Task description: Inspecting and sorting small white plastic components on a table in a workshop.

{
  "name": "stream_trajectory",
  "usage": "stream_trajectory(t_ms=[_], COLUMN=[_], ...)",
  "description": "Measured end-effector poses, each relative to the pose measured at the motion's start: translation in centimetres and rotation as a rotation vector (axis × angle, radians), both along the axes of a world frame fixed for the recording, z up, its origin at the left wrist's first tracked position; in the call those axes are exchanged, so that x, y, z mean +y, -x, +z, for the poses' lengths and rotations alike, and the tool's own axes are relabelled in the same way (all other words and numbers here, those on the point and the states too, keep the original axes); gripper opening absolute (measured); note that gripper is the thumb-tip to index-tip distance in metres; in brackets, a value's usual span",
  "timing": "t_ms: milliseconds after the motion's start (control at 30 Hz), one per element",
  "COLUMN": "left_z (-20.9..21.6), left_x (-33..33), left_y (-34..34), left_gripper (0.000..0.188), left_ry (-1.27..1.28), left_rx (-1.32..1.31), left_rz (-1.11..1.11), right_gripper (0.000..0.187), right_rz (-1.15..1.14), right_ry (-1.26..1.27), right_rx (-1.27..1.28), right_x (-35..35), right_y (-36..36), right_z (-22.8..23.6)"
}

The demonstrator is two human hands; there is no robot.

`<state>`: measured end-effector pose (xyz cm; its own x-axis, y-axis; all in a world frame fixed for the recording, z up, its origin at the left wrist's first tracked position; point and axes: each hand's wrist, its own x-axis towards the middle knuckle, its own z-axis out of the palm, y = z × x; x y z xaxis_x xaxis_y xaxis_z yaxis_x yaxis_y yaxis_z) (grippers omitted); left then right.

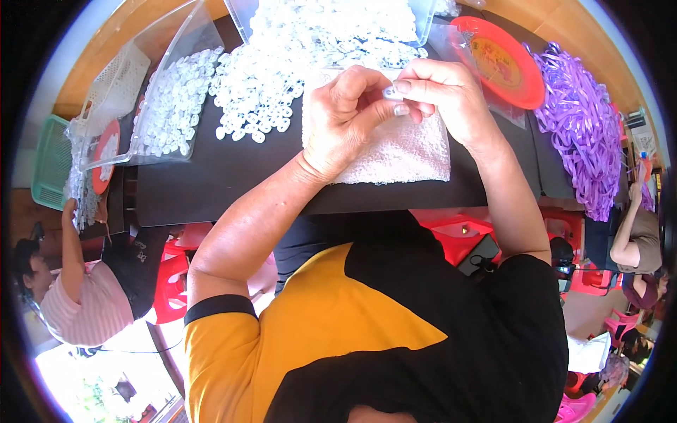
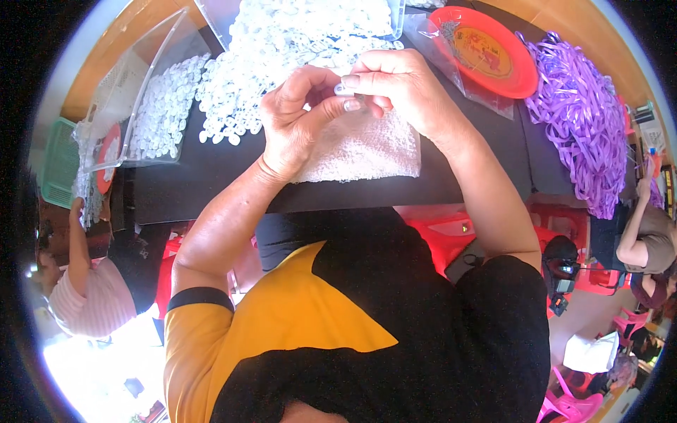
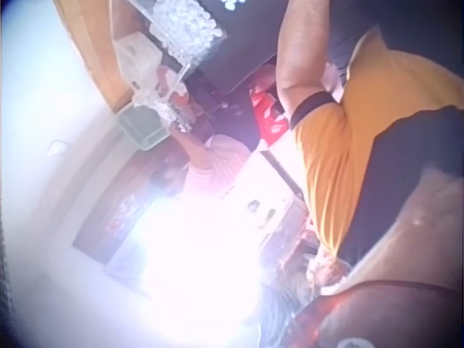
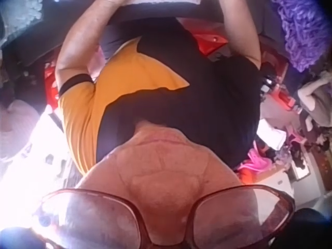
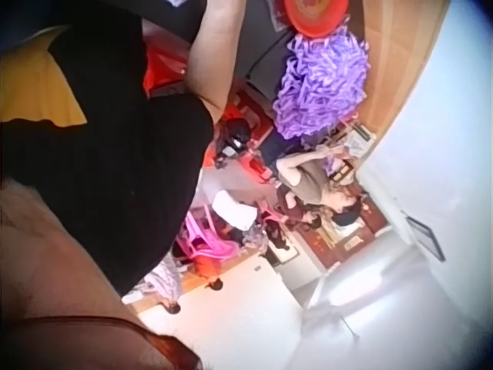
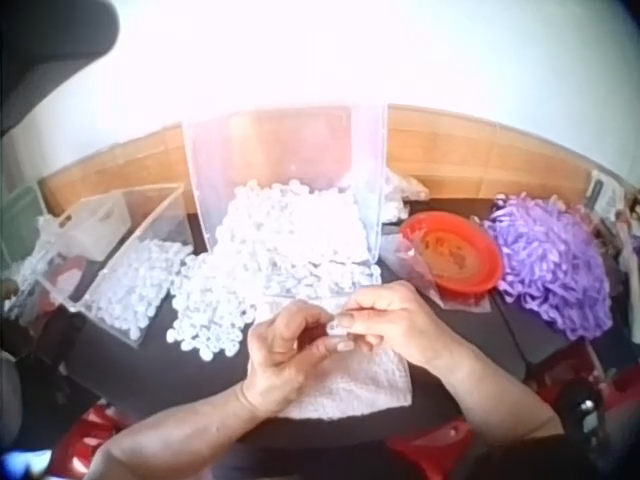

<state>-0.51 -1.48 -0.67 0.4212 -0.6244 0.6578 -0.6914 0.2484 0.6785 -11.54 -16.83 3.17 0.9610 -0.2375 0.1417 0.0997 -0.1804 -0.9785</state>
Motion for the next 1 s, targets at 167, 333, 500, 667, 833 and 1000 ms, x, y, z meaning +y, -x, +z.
stream_trajectory(t_ms=[167, 333, 500, 667, 833, 1000], left_z=[0.16, 0.65, 0.74, 0.73, 0.44, 0.40], left_x=[-0.33, -0.05, 0.02, 0.00, -0.07, -0.44], left_y=[0.17, 0.60, 0.49, 0.18, -0.03, 0.13], left_gripper=[0.028, 0.034, 0.037, 0.031, 0.026, 0.014], left_ry=[0.016, -0.030, -0.037, -0.011, -0.035, -0.002], left_rx=[0.075, 0.103, 0.125, 0.091, 0.088, 0.159], left_rz=[-0.020, -0.034, -0.042, -0.042, -0.040, -0.031], right_gripper=[0.019, 0.018, 0.019, 0.018, 0.019, 0.023], right_rz=[-0.026, -0.051, -0.058, -0.058, -0.072, -0.047], right_ry=[-0.008, 0.001, 0.047, 0.068, 0.061, 0.014], right_rx=[-0.009, -0.059, -0.034, -0.037, -0.001, -0.029], right_x=[-0.01, -0.46, -0.61, -0.45, -0.17, -0.49], right_y=[0.07, 0.24, 0.02, -0.19, -0.07, 0.11], right_z=[0.31, 0.22, 0.41, 0.05, 0.10, 0.08])
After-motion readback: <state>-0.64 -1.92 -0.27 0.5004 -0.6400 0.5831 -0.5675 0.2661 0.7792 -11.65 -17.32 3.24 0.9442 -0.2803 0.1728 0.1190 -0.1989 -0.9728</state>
